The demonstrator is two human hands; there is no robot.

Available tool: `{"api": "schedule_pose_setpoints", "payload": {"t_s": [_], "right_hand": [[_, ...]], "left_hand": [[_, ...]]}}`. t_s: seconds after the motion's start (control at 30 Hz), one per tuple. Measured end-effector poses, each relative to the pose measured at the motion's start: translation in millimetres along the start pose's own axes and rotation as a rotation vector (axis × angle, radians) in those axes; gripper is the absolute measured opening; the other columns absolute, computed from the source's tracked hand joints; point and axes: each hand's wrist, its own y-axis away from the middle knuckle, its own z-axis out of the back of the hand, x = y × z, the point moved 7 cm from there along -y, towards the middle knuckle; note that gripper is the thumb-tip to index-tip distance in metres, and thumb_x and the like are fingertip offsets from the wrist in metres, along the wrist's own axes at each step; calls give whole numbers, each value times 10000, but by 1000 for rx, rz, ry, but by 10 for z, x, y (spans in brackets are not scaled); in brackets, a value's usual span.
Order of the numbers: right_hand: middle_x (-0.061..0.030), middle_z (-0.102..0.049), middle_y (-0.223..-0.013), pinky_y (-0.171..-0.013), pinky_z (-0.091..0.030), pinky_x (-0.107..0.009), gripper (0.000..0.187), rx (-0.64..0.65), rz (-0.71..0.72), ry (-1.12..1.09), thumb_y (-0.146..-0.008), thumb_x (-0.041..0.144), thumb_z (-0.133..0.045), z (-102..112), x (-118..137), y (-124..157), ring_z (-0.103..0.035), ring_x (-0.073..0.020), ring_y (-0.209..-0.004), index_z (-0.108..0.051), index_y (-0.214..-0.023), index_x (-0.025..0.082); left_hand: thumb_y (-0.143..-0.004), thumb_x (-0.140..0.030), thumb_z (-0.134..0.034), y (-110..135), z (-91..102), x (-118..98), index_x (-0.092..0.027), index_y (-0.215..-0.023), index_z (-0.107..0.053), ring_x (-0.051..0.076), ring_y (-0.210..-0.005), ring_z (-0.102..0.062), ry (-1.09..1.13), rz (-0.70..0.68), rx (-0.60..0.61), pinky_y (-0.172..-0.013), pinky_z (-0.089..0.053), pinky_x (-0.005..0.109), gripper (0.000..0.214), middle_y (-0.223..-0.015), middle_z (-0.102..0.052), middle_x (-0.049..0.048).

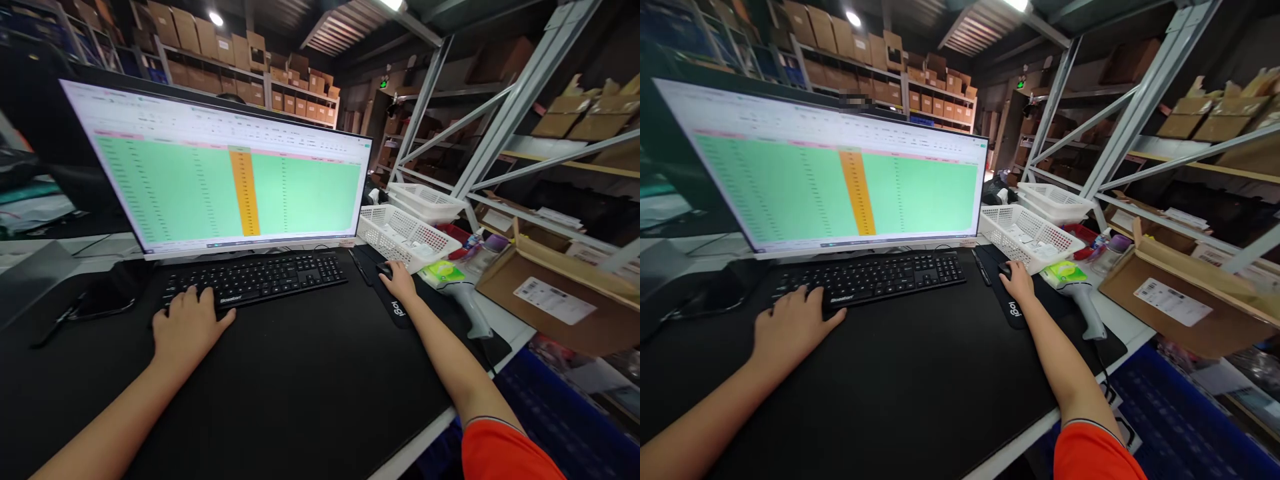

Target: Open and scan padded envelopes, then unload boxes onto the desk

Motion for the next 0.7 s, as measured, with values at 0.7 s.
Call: {"api": "schedule_pose_setpoints", "payload": {"t_s": [0.7], "right_hand": [[-110,-566,-1415,-1053,-487,-379,460,53,-44,-14,-899,305,-660,6,17,-35,-601,-280,-1236,-631,-1352,230]], "left_hand": [[-914,-672,-164,-128,-88,73,-116,-1436,-483,404,-1304,-498,-98,-15,86,-1001,-465,530,827,-1537,-466,232]]}}
